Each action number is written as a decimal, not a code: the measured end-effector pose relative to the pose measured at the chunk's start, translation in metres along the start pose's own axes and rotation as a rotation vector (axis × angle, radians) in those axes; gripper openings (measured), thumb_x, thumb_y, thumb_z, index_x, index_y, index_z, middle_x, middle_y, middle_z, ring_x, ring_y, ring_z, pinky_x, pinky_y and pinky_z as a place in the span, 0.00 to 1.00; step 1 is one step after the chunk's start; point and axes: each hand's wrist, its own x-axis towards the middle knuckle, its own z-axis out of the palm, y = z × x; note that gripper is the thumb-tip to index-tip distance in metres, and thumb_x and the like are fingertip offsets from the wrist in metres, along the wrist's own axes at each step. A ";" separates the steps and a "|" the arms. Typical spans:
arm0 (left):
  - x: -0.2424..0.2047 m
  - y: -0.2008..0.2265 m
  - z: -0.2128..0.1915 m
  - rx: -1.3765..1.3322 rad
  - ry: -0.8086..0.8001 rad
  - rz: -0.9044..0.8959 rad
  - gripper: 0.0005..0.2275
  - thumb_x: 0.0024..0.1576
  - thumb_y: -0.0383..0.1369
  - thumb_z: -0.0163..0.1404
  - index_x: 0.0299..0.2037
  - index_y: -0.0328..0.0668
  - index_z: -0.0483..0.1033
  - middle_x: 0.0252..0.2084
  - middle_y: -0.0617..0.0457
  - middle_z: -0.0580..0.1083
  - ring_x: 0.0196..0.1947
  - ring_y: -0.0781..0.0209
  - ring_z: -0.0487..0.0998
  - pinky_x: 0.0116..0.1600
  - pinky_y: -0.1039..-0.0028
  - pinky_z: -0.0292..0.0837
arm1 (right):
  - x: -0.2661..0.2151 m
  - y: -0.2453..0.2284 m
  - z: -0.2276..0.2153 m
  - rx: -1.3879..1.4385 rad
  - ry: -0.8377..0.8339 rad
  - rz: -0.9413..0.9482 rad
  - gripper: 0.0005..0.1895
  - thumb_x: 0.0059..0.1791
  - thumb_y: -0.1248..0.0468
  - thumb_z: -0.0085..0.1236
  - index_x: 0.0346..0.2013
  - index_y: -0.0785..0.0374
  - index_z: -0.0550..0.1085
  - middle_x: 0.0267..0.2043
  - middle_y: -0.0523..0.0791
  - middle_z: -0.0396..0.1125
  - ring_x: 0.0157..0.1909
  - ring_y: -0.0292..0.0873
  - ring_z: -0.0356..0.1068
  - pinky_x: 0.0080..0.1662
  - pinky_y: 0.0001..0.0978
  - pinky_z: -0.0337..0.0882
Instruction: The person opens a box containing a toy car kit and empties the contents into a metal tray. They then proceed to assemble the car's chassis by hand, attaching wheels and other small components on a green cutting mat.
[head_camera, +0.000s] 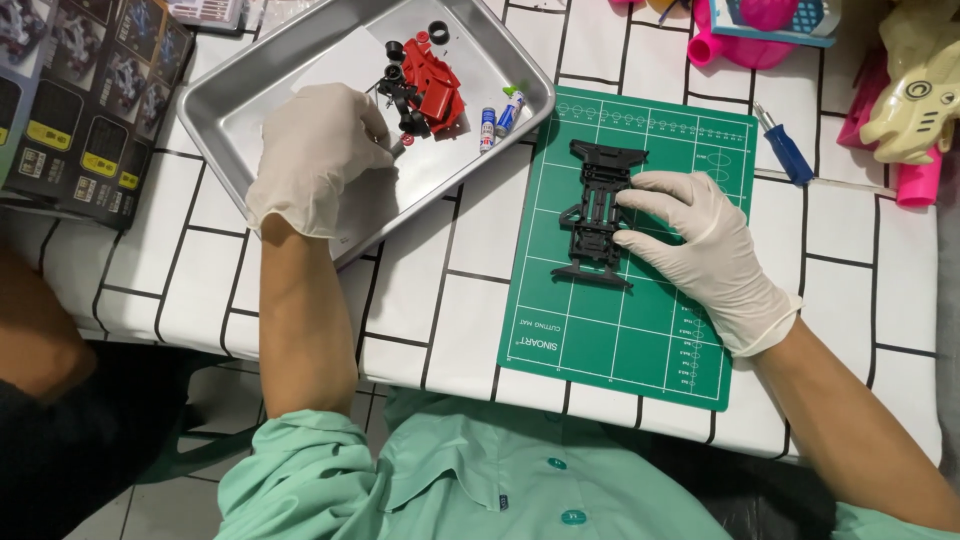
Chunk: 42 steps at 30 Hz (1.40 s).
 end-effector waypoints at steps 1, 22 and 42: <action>-0.004 0.004 -0.003 -0.020 -0.023 -0.036 0.08 0.47 0.41 0.65 0.37 0.66 0.86 0.43 0.56 0.78 0.45 0.51 0.76 0.42 0.58 0.70 | 0.000 0.000 0.000 0.001 -0.001 0.004 0.19 0.50 0.56 0.69 0.54 0.57 0.78 0.58 0.49 0.71 0.53 0.50 0.69 0.58 0.43 0.67; -0.008 0.018 -0.014 -0.113 -0.069 -0.062 0.06 0.48 0.42 0.58 0.24 0.56 0.82 0.27 0.57 0.75 0.29 0.55 0.74 0.34 0.63 0.68 | -0.002 0.002 0.000 -0.006 -0.007 -0.004 0.20 0.50 0.56 0.69 0.55 0.57 0.78 0.59 0.49 0.71 0.55 0.50 0.69 0.59 0.43 0.66; -0.020 0.051 -0.008 -0.500 0.037 0.160 0.05 0.55 0.24 0.50 0.31 0.47 0.73 0.52 0.57 0.69 0.38 0.60 0.77 0.40 0.74 0.74 | -0.004 0.002 -0.002 0.004 -0.014 0.000 0.21 0.50 0.58 0.68 0.56 0.58 0.78 0.59 0.49 0.71 0.60 0.50 0.70 0.64 0.48 0.64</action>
